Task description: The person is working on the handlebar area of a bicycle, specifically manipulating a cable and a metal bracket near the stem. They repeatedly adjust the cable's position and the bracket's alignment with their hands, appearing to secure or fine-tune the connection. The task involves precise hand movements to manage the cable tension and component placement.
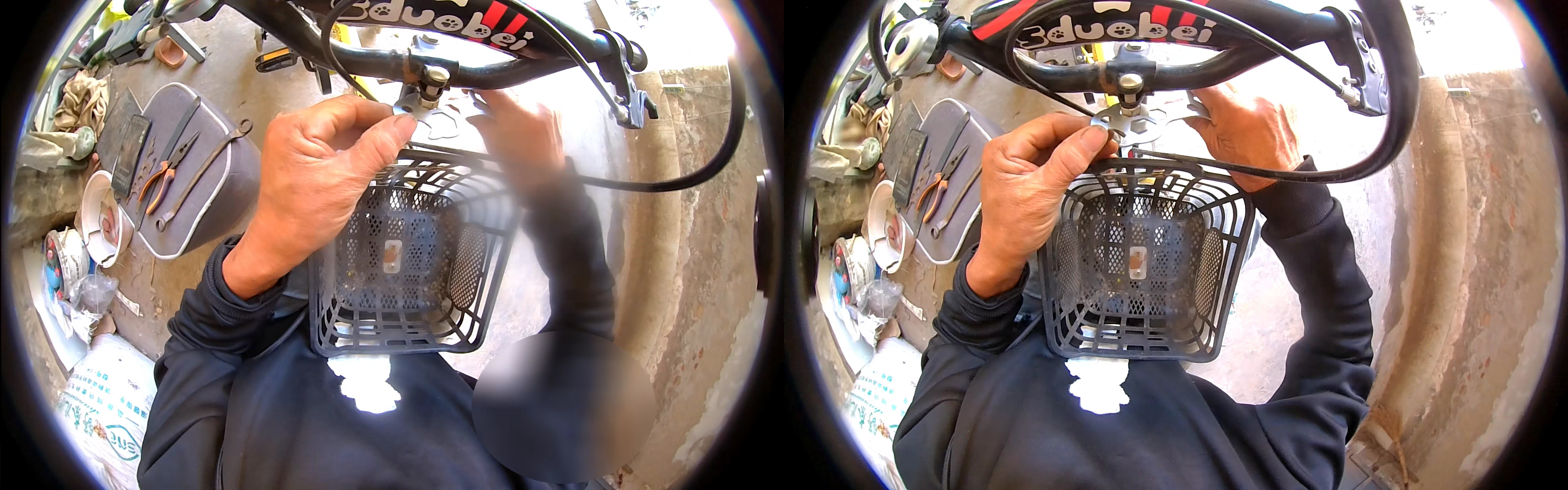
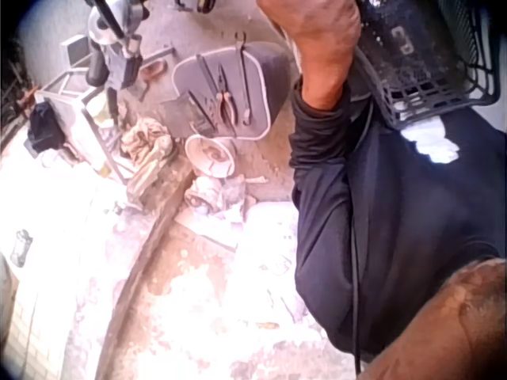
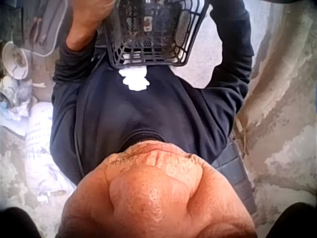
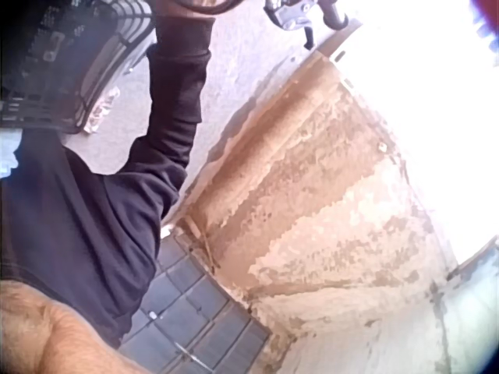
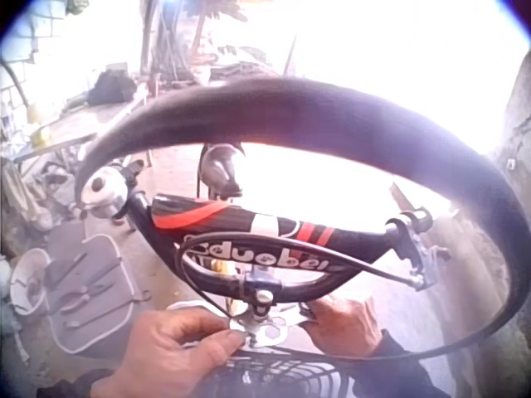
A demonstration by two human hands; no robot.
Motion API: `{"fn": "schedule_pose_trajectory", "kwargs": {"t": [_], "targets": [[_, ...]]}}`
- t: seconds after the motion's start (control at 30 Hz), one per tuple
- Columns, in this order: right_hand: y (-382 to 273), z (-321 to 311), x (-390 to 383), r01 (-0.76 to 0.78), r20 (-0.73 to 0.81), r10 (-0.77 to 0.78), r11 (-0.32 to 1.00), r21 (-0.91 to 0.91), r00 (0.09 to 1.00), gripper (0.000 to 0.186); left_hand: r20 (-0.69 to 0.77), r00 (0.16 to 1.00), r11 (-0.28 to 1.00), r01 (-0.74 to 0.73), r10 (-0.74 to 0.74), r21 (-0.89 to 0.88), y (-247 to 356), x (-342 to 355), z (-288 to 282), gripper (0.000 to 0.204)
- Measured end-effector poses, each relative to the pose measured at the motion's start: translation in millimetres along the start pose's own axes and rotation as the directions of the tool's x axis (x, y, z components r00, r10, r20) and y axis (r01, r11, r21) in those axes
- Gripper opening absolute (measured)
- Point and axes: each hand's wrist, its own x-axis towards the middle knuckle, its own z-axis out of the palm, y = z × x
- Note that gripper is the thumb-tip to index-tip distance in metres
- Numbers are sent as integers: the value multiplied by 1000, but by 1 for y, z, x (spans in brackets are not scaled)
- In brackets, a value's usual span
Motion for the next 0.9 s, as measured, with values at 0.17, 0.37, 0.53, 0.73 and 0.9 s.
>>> {"fn": "schedule_pose_trajectory", "kwargs": {"t": [0.17,0.37,0.53,0.73,0.9], "targets": [[-12,-12,6,-236,220,190,950,206,957,27,-29,999,997,40,-42,-62,1,-1,-1,21],[-4,-13,-2,-115,170,94,986,121,981,21,18,998,995,63,-61,-72,-3,2,-6,26],[-15,-30,5,-150,191,132,985,84,973,16,12,998,991,70,-69,-113,-6,2,-8,27],[-24,-30,1,-44,-102,48,998,39,994,14,10,1000,1000,0,1,-20,-12,3,-10,27],[-32,-32,-2,-106,-140,121,988,112,983,18,-8,1000,1000,15,-15,-10,-11,4,-9,29]]}}
